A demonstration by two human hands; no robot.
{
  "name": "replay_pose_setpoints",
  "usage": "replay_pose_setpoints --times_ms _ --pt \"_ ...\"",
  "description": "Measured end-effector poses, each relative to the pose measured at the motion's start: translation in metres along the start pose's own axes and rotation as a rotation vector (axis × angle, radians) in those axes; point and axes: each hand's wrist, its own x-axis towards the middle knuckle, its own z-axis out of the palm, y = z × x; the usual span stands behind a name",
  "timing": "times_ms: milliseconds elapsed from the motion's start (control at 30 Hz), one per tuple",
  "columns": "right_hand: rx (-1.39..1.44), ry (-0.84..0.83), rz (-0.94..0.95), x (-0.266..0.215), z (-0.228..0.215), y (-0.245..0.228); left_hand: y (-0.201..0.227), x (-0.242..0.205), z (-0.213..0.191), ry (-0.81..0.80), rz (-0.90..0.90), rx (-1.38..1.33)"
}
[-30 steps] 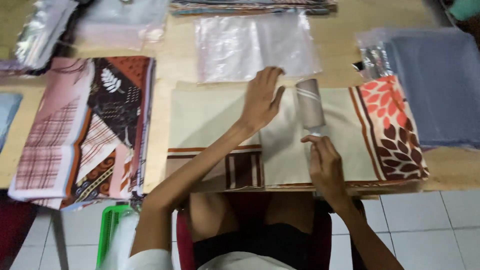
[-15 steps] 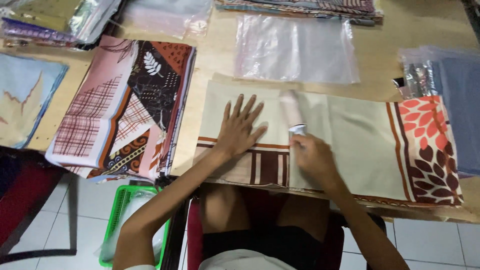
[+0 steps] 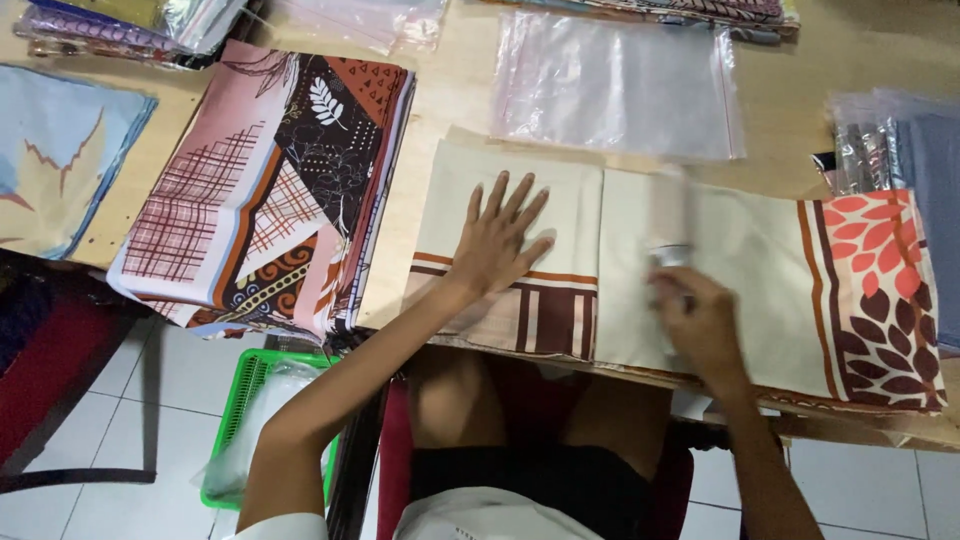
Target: The person uses a white cylindrical roller to smooth and roll a piece of patterned fabric on a wooden table. They repeatedly roll the fabric from one end to the other, adjusting its position with their hands to ensure it is tightly wound.
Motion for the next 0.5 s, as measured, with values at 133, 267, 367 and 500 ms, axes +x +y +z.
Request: replay_pose_setpoints --times_ms 133,267,367,500 --pt "0.096 -0.140 -0.090 0.005 0.032 -0.024 -0.002 0.001 0.002 0.001 0.005 0.005" --pt "-0.066 -0.152 0.034 0.002 0.027 -0.002 -0.005 0.002 0.005 0.006 0.014 0.001" --pt "-0.156 -0.068 0.113 -0.004 0.001 0.019 -0.006 0.006 0.009 0.021 0.022 0.001" --pt "-0.267 0.039 0.185 -0.021 -0.027 0.055 0.000 -0.003 0.001 0.066 0.086 -0.011"
